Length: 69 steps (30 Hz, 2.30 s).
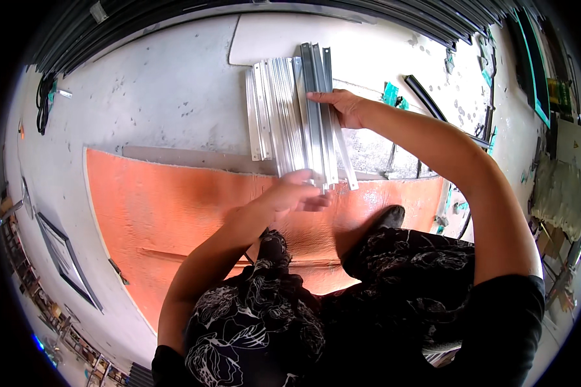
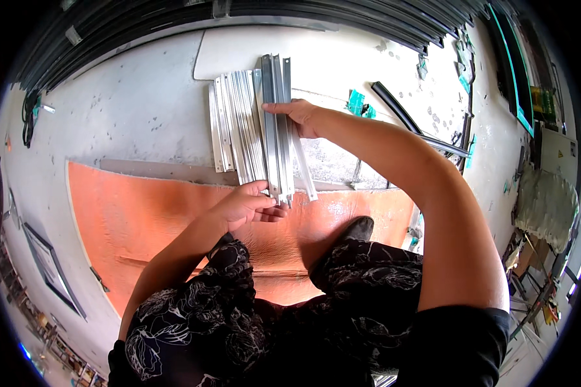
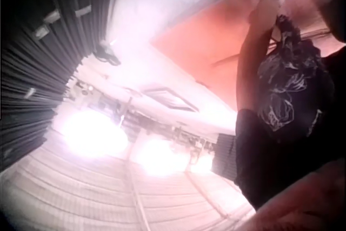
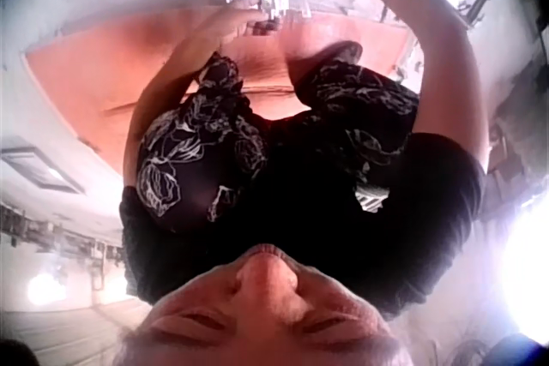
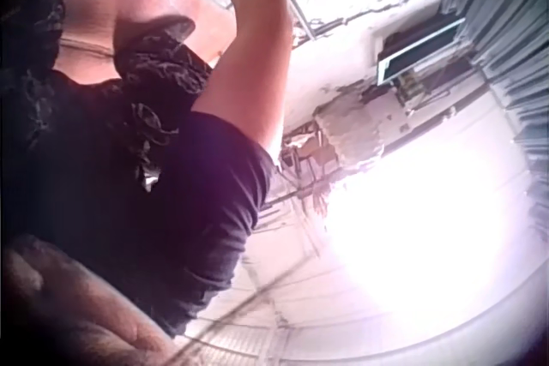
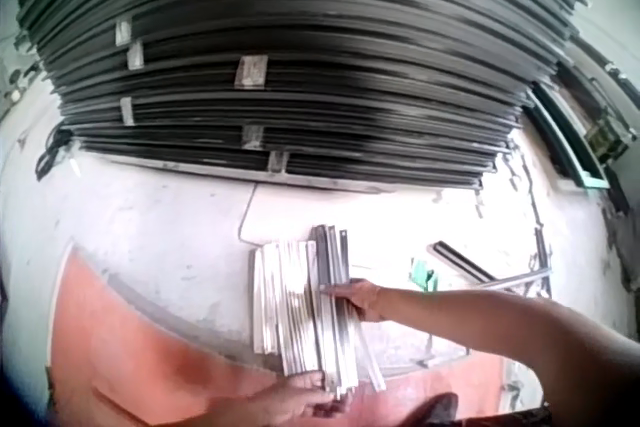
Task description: The person picks up a stack of metal profiles, walks through the facility to a work area, and then organizes the individual profiles on a flat surface by arranging them into rows.
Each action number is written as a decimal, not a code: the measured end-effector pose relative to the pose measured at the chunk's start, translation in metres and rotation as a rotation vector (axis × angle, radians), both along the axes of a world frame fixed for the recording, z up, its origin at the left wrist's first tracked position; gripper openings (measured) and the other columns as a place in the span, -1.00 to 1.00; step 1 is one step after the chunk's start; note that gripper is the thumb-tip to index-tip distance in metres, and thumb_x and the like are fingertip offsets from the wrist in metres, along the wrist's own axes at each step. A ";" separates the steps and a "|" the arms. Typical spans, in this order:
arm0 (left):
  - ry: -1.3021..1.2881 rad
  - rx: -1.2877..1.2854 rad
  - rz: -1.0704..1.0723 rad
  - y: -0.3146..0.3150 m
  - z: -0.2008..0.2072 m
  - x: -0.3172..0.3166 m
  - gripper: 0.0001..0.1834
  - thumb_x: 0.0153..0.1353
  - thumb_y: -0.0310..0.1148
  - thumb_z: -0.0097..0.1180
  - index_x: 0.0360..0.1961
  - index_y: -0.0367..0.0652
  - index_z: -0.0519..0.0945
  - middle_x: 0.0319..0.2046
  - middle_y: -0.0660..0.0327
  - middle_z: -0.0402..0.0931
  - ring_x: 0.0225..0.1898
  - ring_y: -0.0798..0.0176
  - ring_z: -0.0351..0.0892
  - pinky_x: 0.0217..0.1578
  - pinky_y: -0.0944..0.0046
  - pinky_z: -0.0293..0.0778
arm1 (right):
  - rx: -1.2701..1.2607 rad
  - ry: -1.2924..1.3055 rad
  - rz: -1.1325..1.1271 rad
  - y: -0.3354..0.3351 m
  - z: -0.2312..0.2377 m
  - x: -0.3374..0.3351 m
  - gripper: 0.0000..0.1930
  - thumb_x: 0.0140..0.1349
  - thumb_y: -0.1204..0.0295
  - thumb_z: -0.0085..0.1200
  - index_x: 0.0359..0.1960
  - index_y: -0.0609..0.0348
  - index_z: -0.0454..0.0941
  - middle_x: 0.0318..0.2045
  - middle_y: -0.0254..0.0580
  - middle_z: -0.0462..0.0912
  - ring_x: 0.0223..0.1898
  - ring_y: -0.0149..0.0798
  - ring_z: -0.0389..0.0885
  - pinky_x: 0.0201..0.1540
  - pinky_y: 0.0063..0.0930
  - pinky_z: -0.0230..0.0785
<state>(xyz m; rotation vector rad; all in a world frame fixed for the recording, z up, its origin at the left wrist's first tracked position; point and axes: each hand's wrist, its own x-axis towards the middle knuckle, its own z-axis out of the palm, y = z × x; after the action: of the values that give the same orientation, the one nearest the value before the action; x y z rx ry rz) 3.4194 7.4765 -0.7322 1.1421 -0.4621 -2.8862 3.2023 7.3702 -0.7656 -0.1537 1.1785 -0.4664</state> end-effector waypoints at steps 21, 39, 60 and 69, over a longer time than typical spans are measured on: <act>-0.401 -0.770 -0.249 -0.024 0.053 0.014 -0.66 0.10 -0.41 -0.02 -0.08 -0.31 0.43 -0.61 0.10 0.53 -0.61 0.26 0.57 -0.54 0.33 0.48 | -0.024 -0.041 0.083 -0.003 0.008 -0.014 -0.65 0.02 0.41 0.26 -0.12 0.18 0.55 -0.23 -0.16 0.65 -0.21 -0.27 0.64 0.04 -0.30 0.48; -0.121 -0.414 0.162 -0.027 0.042 0.060 -0.76 0.22 -0.46 -0.07 -0.07 -0.21 0.46 -0.46 0.22 0.51 -0.45 0.34 0.56 -0.41 0.33 0.50 | -0.099 -0.081 0.024 -0.023 0.031 -0.048 -0.58 0.05 0.34 0.29 -0.13 0.24 0.41 -0.34 -0.08 0.58 -0.21 -0.21 0.59 -0.08 -0.32 0.51; -0.485 -0.673 -0.018 0.053 -0.051 0.094 -0.90 0.25 -0.47 -0.07 -0.26 -0.27 0.38 -0.41 0.09 0.56 -0.38 0.27 0.64 -0.37 0.33 0.52 | -0.719 1.566 0.858 0.015 0.015 -0.056 -0.54 0.02 0.20 0.22 -0.11 0.22 0.47 -0.17 -0.02 0.58 -0.11 -0.04 0.57 -0.07 -0.19 0.47; -0.844 -1.353 -0.442 0.018 -0.014 0.078 -0.85 0.20 -0.36 0.06 -0.34 -0.25 0.47 -0.48 0.09 0.53 -0.41 0.10 0.58 -0.40 0.17 0.44 | -0.616 0.885 0.940 0.091 0.016 0.042 -0.60 0.01 0.18 0.24 -0.25 0.24 0.49 -0.32 0.03 0.61 -0.22 0.05 0.59 -0.15 -0.13 0.42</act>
<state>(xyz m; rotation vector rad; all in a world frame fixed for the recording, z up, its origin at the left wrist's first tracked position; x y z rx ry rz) 3.4975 7.4943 -0.7461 1.7822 -2.3030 -1.2615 3.2446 7.4610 -0.7492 -1.4949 1.5988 0.1369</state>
